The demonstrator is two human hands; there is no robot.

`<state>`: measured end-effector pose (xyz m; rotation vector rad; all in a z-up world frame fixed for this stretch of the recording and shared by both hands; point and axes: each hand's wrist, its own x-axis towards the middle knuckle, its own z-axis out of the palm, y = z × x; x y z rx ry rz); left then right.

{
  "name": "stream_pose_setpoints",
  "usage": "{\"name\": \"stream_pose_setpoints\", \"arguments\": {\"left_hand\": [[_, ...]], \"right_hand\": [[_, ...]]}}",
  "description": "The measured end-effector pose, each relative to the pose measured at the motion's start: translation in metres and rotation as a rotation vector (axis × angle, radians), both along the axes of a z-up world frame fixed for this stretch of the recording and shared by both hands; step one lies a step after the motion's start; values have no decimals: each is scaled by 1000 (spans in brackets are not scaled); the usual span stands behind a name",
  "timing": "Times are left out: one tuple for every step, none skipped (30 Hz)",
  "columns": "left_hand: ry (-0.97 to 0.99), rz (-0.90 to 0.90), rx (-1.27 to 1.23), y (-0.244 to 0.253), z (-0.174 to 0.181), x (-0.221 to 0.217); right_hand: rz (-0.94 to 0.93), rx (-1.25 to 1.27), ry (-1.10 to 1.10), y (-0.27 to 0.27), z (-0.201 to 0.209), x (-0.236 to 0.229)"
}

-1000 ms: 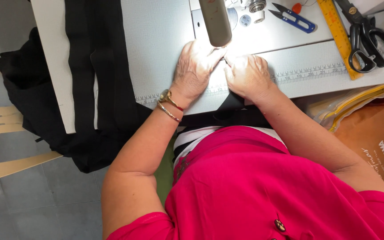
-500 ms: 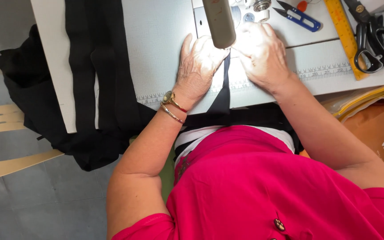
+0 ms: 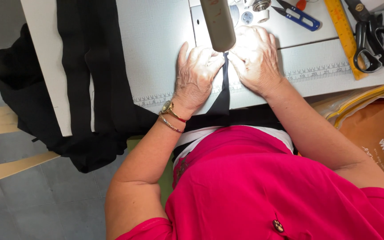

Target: Feeding and guiding black fabric strips through an industrial sewing machine to create finished edges or straps.

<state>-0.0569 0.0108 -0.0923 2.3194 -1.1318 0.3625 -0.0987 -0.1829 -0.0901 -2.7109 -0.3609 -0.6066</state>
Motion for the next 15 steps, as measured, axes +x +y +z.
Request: {"name": "stream_pose_setpoints", "arguments": {"left_hand": [[-41, 1, 33, -1, 2, 0], [-81, 1, 67, -2, 3, -1], [-80, -4, 66, -2, 5, 0], [-93, -17, 42, -2, 7, 1], [-106, -30, 17, -1, 9, 1], [-108, -35, 15, -1, 11, 4], [-103, -77, -10, 0, 13, 6], [-95, -120, -34, 1, 15, 8], [-95, -125, -35, 1, 16, 9], [-72, -151, -30, 2, 17, 12], [-50, -177, -25, 2, 18, 15], [-54, -178, -24, 2, 15, 17], [-68, -192, -25, 2, 11, 20], [-79, -207, -26, 2, 7, 22], [-81, -209, -26, 1, 6, 24]], "right_hand": [[-40, 20, -1, 4, 1, -1], [-81, 41, -2, 9, 2, -2], [-86, 41, -2, 12, 6, -3], [-85, -37, -18, 15, 9, -4], [-84, -115, -35, 18, 13, -5], [-89, -117, -37, 18, 13, -4], [-95, -162, -56, 18, 14, -3], [-102, -207, -72, 18, 14, -3], [-107, -208, -71, 17, 14, -4], [-112, -202, -60, 17, 13, -4], [-117, -196, -49, 17, 14, -3], [-119, -195, -53, 18, 14, -2], [-126, -204, -45, 18, 15, -1], [-134, -213, -34, 18, 15, 0], [-136, -212, -35, 17, 12, 1]]}}
